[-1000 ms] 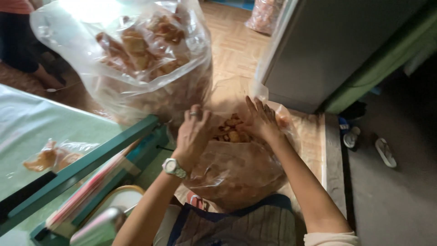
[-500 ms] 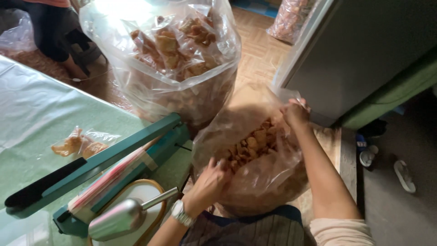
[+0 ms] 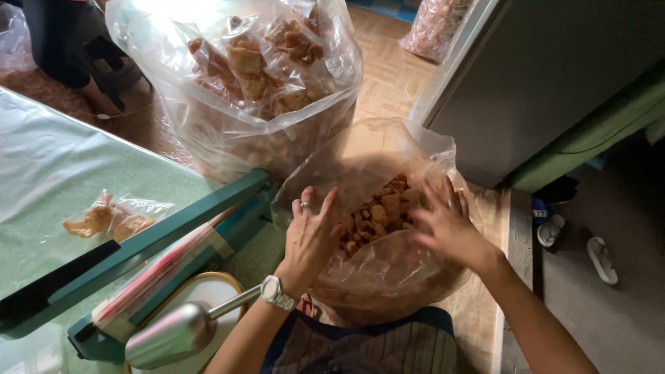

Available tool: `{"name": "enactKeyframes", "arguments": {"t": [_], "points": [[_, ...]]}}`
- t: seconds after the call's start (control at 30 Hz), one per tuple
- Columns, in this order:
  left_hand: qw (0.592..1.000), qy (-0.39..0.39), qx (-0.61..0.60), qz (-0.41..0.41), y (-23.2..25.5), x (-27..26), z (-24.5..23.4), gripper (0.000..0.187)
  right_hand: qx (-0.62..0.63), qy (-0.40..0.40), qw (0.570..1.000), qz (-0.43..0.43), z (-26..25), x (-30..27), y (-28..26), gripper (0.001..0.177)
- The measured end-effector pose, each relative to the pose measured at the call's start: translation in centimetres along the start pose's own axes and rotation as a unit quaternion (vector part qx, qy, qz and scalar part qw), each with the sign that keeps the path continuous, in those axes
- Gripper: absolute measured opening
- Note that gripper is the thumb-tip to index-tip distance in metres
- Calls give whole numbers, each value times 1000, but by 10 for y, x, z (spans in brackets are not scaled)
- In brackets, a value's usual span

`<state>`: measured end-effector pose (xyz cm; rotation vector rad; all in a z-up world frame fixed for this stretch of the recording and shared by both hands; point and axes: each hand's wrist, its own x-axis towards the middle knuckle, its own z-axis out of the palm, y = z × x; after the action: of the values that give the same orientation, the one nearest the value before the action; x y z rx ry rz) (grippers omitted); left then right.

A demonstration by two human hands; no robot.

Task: Scooping snacks into small plastic bags and sealing them with a heat sealer

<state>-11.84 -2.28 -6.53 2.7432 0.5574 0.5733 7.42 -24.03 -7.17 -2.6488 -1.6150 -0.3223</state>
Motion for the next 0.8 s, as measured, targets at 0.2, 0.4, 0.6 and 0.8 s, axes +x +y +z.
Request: {"name": "enactKeyframes", "arguments": {"t": [0.2,0.4,0.6,0.8], "points": [[989,-120,-88,-26,-62,22,85,97,-43,-184,977,104,25,-53,30,58],[982,-28,-187,-6,-16,-12,8,74,23,-100,990,92,-9,-77,1,46],[991,49,-66,107,13,-52,23,52,95,48,994,-17,9,-65,-43,70],[990,8,-85,113,18,-43,52,39,13,37,999,-21,26,-23,-33,65]]}}
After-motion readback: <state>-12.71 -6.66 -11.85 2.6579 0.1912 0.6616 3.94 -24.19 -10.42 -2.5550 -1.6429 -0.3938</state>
